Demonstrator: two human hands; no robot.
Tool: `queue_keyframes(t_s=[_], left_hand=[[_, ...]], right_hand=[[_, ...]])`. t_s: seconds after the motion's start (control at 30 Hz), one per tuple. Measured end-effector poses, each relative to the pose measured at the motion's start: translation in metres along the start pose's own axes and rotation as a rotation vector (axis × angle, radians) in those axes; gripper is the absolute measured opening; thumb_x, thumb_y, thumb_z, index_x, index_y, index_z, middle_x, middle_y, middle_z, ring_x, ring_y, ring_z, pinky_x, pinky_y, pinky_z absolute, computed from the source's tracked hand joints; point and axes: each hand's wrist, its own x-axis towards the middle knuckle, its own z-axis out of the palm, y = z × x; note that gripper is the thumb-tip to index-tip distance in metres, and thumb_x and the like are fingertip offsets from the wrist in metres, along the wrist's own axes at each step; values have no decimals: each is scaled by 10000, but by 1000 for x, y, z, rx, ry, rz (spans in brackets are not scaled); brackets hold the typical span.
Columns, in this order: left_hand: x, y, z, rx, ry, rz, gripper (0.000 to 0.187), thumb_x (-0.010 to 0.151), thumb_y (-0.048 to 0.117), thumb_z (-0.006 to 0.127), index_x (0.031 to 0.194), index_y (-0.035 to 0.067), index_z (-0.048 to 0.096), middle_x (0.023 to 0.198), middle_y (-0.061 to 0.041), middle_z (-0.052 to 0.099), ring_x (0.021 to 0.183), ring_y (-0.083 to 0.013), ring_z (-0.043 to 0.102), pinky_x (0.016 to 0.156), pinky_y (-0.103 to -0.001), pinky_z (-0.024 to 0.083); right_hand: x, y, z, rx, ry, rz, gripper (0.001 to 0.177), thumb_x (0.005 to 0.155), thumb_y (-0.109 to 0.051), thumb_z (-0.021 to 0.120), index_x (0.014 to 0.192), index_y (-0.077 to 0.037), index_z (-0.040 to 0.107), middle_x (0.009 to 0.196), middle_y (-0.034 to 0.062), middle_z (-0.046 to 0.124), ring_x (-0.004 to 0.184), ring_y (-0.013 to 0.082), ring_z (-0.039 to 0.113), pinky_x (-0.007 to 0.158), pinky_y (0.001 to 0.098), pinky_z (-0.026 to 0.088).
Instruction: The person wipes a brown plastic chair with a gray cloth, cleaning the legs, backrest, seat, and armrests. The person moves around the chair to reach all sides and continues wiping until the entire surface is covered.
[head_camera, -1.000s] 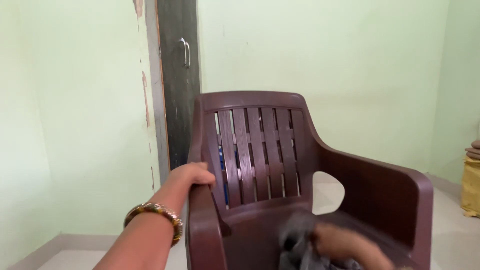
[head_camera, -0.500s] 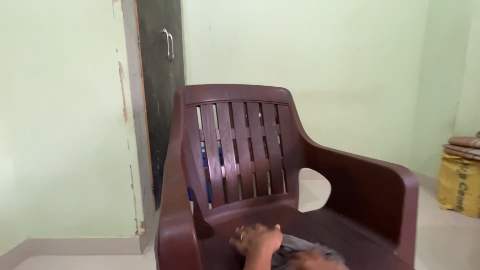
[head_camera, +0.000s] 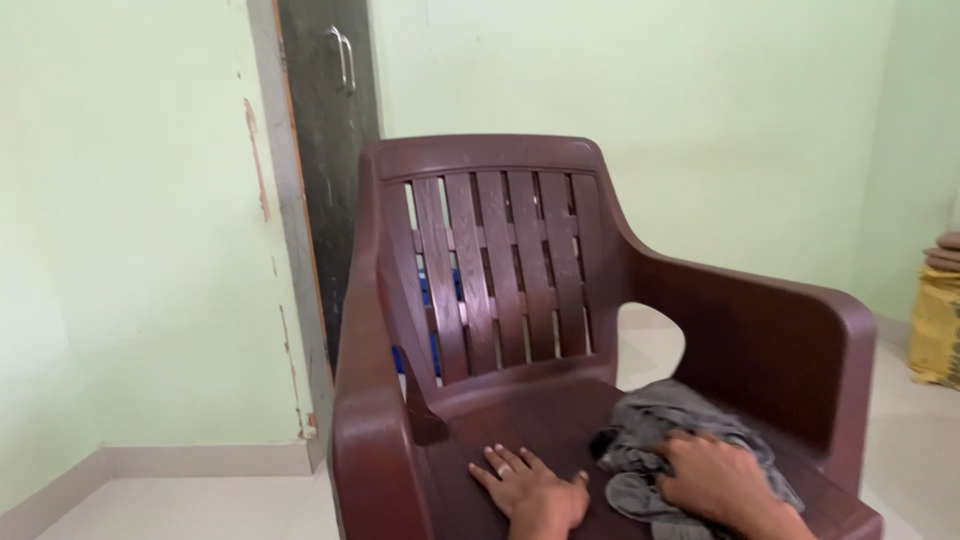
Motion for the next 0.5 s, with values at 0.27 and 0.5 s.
queue_keyframes(t_s=[0.27,0.5], left_hand=[[-2,0,7,65,503,267,649,855,377,774,1336,-25,605,1540,-250,418,1456,-413,352,1212,-631,122],[-39,4,-1,96,353,219,407,953,318,619,1269,79,708,1424,-188,623,1418,-379,489,1310,-586,88]], right_hand=[[-74,-18,-6,102,231,-50,484,771,-268,696,1254,-264,724,1196,83,722,1089,227,728,970,362,593],[-85,20,34,208,399,-168,535,698,-310,738,1227,-230,729,1328,-35,664,1214,203,628,1026,386,520]])
